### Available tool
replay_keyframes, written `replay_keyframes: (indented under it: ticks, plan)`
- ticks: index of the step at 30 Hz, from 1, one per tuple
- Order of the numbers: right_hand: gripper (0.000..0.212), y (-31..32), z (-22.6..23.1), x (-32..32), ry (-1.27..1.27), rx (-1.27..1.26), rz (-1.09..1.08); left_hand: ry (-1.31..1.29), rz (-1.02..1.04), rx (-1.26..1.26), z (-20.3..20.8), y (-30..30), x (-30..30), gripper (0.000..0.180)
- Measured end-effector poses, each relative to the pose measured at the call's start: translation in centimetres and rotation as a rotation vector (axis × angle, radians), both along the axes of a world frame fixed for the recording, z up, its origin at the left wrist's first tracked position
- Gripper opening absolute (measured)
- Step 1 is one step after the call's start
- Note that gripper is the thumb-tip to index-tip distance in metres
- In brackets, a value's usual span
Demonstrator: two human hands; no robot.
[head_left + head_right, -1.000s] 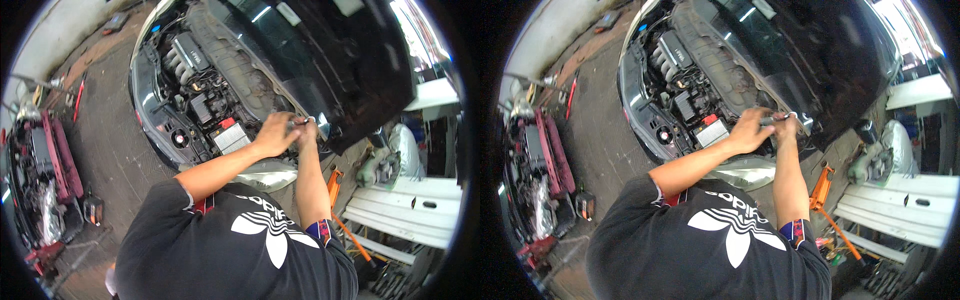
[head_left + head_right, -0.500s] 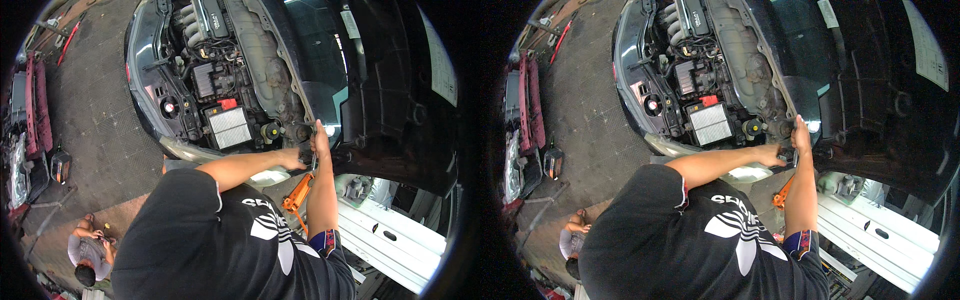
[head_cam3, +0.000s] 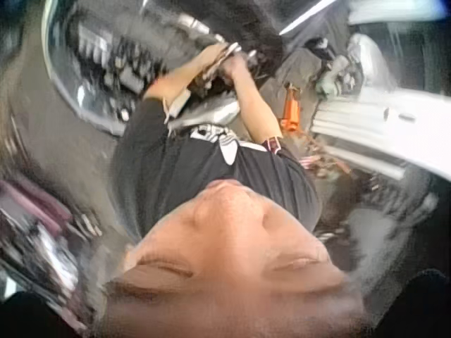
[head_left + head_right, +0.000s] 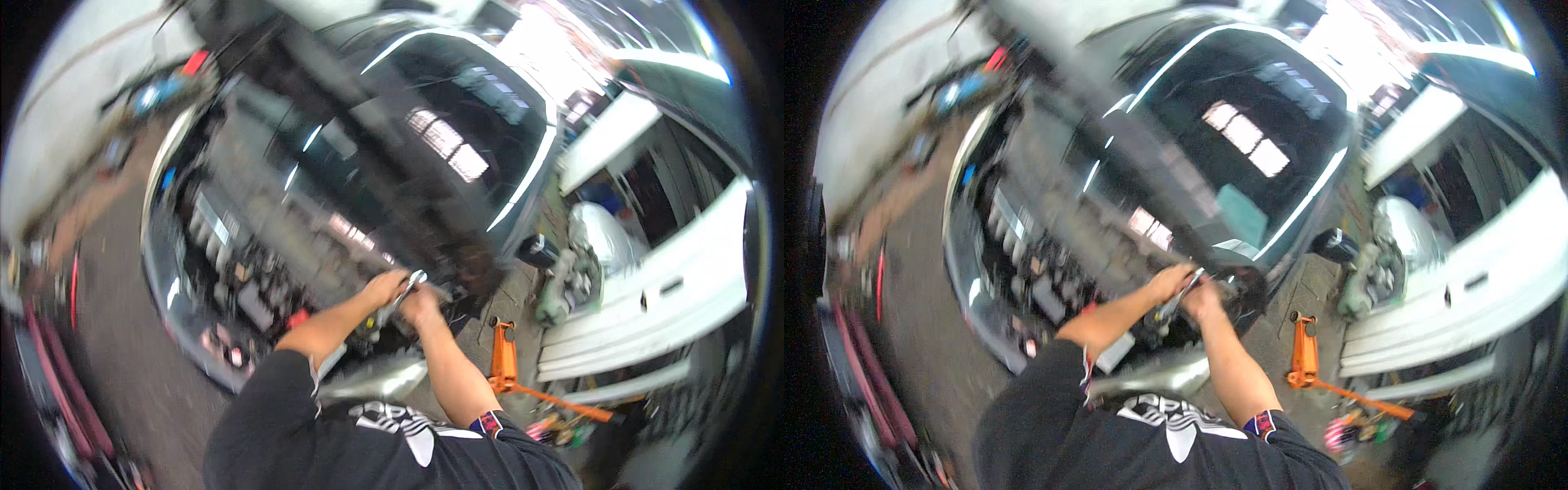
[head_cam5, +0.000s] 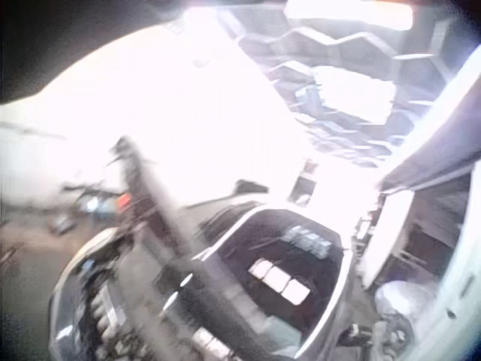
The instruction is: The person works on a car engine with the hood open, using a wrench to tighten bolts on the engine block. They move around the front of the vehicle to access different areas, occasionally picking up tools from a toolbox on the floor.
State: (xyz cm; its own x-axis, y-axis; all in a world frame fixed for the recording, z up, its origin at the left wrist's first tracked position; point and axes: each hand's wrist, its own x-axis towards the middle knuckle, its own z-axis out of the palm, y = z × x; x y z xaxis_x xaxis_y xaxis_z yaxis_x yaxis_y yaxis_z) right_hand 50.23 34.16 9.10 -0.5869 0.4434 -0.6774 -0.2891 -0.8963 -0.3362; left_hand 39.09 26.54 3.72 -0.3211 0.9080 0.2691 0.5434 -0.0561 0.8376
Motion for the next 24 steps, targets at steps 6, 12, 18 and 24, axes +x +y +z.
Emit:
replay_keyframes:
  ticks: [6,12,18,24]
  plan:
    - [0.029,3.5,1.0,4.3,-0.482,0.941,0.847,0.146,-0.049,0.017,-1.8,0.6,1.1,0.017]
    - [0.012,-0.5,0.0,2.1,-0.03,0.092,-0.093,-0.661,-0.051,-0.332,-4.2,4.0,-0.5,0.025]
    - [0.068,1.8,1.1,4.7,-0.94,1.511,0.68,0.286,-0.01,-0.086,-5.5,3.2,0.1,0.028]
    - [0.023,-1.0,0.8,2.8,0.074,0.093,-0.002,-0.91,-0.264,-0.111,-7.0,3.9,-0.5,0.026]
